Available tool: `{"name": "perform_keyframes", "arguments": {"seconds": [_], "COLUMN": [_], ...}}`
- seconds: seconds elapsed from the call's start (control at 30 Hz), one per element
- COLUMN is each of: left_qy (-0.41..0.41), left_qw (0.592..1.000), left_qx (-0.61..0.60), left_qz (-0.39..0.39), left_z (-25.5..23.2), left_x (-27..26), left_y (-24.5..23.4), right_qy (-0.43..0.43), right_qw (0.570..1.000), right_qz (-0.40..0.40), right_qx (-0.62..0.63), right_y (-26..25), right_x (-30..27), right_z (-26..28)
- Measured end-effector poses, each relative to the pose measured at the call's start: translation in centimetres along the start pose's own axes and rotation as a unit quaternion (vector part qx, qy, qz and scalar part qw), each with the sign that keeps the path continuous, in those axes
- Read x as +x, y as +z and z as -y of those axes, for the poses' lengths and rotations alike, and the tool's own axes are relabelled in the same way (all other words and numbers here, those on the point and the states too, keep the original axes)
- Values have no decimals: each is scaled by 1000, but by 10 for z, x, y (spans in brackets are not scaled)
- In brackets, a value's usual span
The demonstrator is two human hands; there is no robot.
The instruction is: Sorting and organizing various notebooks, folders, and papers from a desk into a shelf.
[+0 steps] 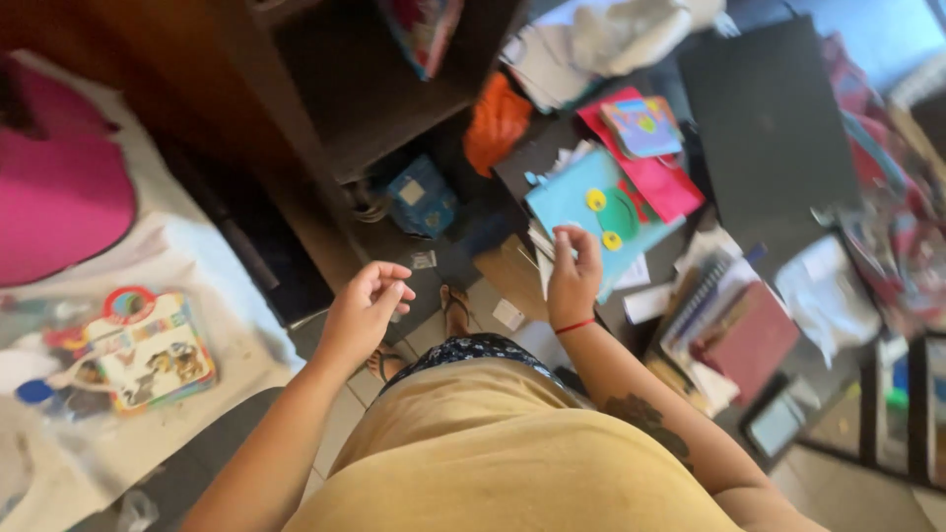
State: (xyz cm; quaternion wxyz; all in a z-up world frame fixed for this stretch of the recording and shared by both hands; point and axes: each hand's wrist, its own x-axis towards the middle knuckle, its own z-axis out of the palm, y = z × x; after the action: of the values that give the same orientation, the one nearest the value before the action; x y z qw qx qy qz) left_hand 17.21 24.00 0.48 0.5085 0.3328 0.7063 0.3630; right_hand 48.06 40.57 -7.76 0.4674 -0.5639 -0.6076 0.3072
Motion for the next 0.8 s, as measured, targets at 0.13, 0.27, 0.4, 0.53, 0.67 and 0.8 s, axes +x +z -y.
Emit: {"name": "perform_keyframes", "arguments": {"seconds": [0.13,0.27,0.4,0.53,0.67,0.8], "left_qy": [18,49,27,-16,-32,-48], "left_qw": [998,996,996,998,999,994], "left_qx": [5,28,30,27,21,90], "left_qz": [52,63,75,56,36,26], "left_z": [-12,-24,-22,-18,-25,-39], "left_x": [9,5,5,12,26,49], "left_y": [24,48,65,85,122,168], "right_qy": [96,269,280,147,86,155], "right_qw": [991,938,935,984,976,963], "right_qz": [-84,-161,-153,-101,-86,-70], "right_qx": [40,150,154,-24,-182,-211], "right_y": [-49,-76,-100,-120,-127,-135], "right_x": [-18,-20,5,57,109,125], "right_z": [-34,-32,-53,-95,-126,-154]}}
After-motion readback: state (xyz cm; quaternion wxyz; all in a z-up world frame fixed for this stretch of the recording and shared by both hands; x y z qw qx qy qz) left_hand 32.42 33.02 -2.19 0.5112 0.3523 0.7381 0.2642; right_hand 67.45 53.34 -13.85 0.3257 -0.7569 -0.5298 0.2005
